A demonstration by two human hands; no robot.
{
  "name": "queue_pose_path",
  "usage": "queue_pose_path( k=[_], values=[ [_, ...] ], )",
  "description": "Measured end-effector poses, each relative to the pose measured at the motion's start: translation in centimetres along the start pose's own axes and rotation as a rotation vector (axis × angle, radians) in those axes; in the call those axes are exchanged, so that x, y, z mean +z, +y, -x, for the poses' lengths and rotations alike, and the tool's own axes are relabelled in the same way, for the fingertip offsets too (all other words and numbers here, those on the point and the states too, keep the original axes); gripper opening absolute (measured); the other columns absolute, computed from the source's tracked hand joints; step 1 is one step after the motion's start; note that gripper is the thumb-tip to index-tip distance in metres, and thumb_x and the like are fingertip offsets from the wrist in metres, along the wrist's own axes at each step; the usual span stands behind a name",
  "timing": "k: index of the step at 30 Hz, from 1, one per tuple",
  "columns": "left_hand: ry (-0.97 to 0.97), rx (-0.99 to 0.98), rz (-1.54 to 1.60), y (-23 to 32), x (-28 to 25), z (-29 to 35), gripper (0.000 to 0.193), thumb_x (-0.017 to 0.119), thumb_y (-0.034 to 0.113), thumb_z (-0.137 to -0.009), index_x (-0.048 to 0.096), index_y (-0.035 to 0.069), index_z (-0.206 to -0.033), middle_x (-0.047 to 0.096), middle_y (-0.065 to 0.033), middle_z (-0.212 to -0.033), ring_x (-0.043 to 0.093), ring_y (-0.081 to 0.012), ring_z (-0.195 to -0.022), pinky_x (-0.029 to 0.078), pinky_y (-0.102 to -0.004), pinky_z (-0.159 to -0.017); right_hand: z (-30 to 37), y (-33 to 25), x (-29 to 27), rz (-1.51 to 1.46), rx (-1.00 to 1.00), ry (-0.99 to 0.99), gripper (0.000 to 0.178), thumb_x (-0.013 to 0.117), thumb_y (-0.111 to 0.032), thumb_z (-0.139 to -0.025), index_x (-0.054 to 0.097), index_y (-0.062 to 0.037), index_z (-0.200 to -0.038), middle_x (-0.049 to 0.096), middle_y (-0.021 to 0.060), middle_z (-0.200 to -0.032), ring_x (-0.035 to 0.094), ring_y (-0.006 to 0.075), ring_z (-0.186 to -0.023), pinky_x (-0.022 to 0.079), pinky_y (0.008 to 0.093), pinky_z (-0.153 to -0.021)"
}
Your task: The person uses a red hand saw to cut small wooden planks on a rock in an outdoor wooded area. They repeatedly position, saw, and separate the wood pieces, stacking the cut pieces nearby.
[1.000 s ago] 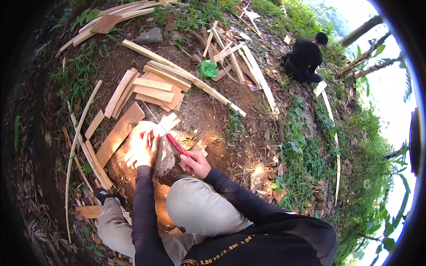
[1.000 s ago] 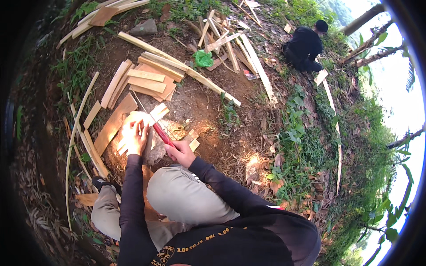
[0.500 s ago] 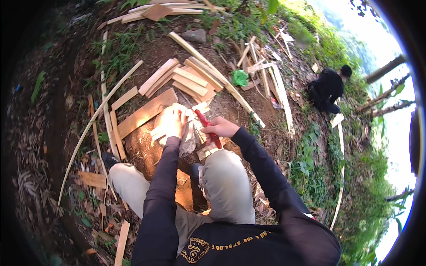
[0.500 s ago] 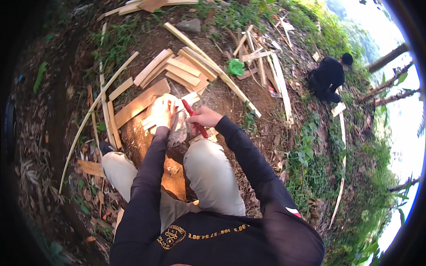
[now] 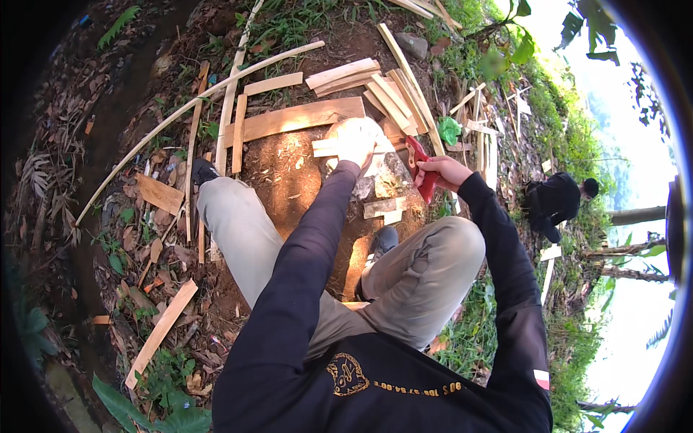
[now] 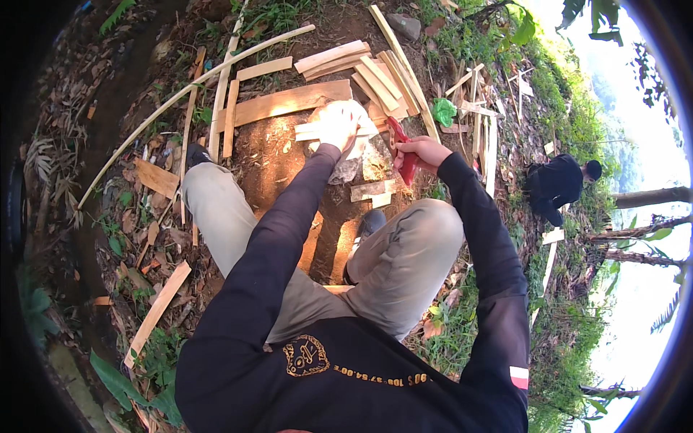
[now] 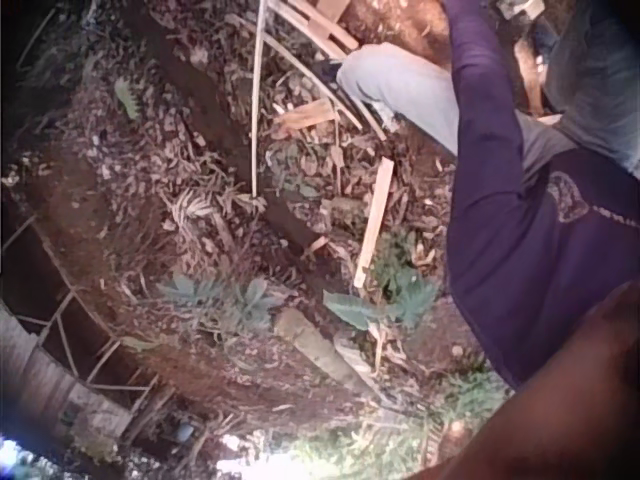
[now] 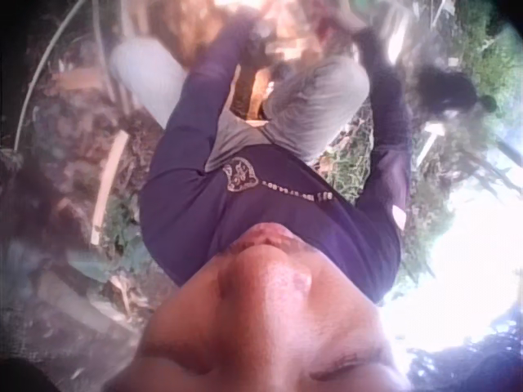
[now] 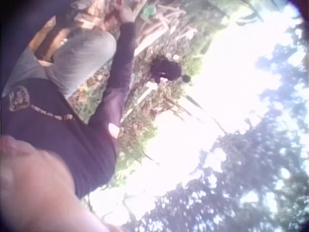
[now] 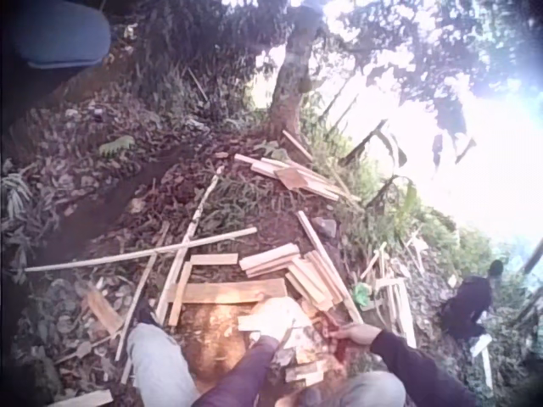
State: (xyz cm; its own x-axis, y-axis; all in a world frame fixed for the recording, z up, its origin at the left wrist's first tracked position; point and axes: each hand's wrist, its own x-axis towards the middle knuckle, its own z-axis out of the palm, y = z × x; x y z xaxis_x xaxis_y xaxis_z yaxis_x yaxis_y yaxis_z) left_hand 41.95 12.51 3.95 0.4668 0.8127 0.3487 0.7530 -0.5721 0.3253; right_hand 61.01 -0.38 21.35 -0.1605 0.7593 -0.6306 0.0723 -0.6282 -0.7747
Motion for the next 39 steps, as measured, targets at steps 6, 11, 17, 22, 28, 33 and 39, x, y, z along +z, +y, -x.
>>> queue_pose_path(
  k=[6,11,17,22,28,33,39],
  values=[
    [0.01,-0.008,0.088,0.2,1.0,-0.3,0.043,0.051,0.034,-0.095,0.06,0.006,-0.126,0.058,-0.0161,-0.128,0.05,-0.0377,-0.122,0.039,-0.0565,-0.1,-0.7,0.9,0.8,0.109,-0.008,0.065,0.022,0.055,-0.018,-0.102,0.062,0.0017,-0.095,0.07,0.0104,-0.081,0.069,0.0216,-0.078,0.055,0.0348,-0.079],
    [0.097,-0.034,0.032,-0.3,3.3,-0.9,0.041,0.052,0.032,-0.094,0.059,0.007,-0.125,0.058,-0.0173,-0.128,0.051,-0.0382,-0.12,0.039,-0.0555,-0.099,-1.8,5.6,5.0,-0.062,-0.344,0.351,0.024,0.059,-0.025,-0.1,0.061,-0.0026,-0.09,0.063,0.0048,-0.068,0.062,0.0139,-0.059,0.047,0.0261,-0.057],
    [-0.103,0.072,0.001,-1.5,2.1,-1.7,0.043,0.048,0.039,-0.095,0.057,0.011,-0.127,0.057,-0.0153,-0.126,0.049,-0.0369,-0.119,0.035,-0.0565,-0.099,-3.5,11.7,10.9,-0.013,-0.634,0.679,0.026,0.072,-0.017,-0.092,0.052,-0.009,-0.077,0.049,-0.0051,-0.062,0.043,0.0045,-0.054,0.036,0.0227,-0.051],
    [-0.153,0.103,-0.13,-3.1,-0.1,-2.1,0.04,0.046,0.038,-0.096,0.06,0.013,-0.124,0.058,-0.0148,-0.123,0.05,-0.0334,-0.111,0.038,-0.0513,-0.09,-4.5,11.8,12.6,-0.381,-0.655,0.787,0.022,0.071,-0.013,-0.091,0.057,-0.0056,-0.076,0.046,-0.0073,-0.061,0.043,0.0041,-0.055,0.035,0.0248,-0.051],
    [-0.114,0.018,0.0,-2.8,-2.4,-0.9,0.03,0.052,0.031,-0.094,0.063,0.009,-0.11,0.058,-0.0166,-0.11,0.051,-0.0365,-0.103,0.04,-0.049,-0.087,-4.1,12.5,14.2,0.055,-0.727,0.914,0.014,0.068,-0.008,-0.085,0.059,-0.0026,-0.077,0.042,0.0058,-0.051,0.043,0.0117,-0.045,0.034,0.031,-0.046],
    [-0.071,0.039,0.074,-2.4,-3.0,-0.1,0.022,0.059,0.028,-0.093,0.061,0.007,-0.099,0.057,-0.0159,-0.103,0.052,-0.0357,-0.098,0.041,-0.0473,-0.086,-4.0,13.3,15.4,-0.107,-0.641,0.887,0.015,0.068,-0.008,-0.086,0.058,-0.0019,-0.075,0.045,0.0053,-0.053,0.044,0.0116,-0.045,0.036,0.0302,-0.047],
    [-0.022,0.213,-0.071,-1.9,-2.2,-1.9,0.022,0.057,0.031,-0.095,0.058,0.009,-0.093,0.056,-0.0134,-0.096,0.052,-0.0319,-0.091,0.04,-0.0441,-0.081,-5.2,12.0,16.5,-0.079,-0.747,1.017,0.014,0.068,-0.007,-0.086,0.059,-0.0025,-0.077,0.049,0.01,-0.054,0.053,0.021,-0.045,0.041,0.0346,-0.048]
  ],
)
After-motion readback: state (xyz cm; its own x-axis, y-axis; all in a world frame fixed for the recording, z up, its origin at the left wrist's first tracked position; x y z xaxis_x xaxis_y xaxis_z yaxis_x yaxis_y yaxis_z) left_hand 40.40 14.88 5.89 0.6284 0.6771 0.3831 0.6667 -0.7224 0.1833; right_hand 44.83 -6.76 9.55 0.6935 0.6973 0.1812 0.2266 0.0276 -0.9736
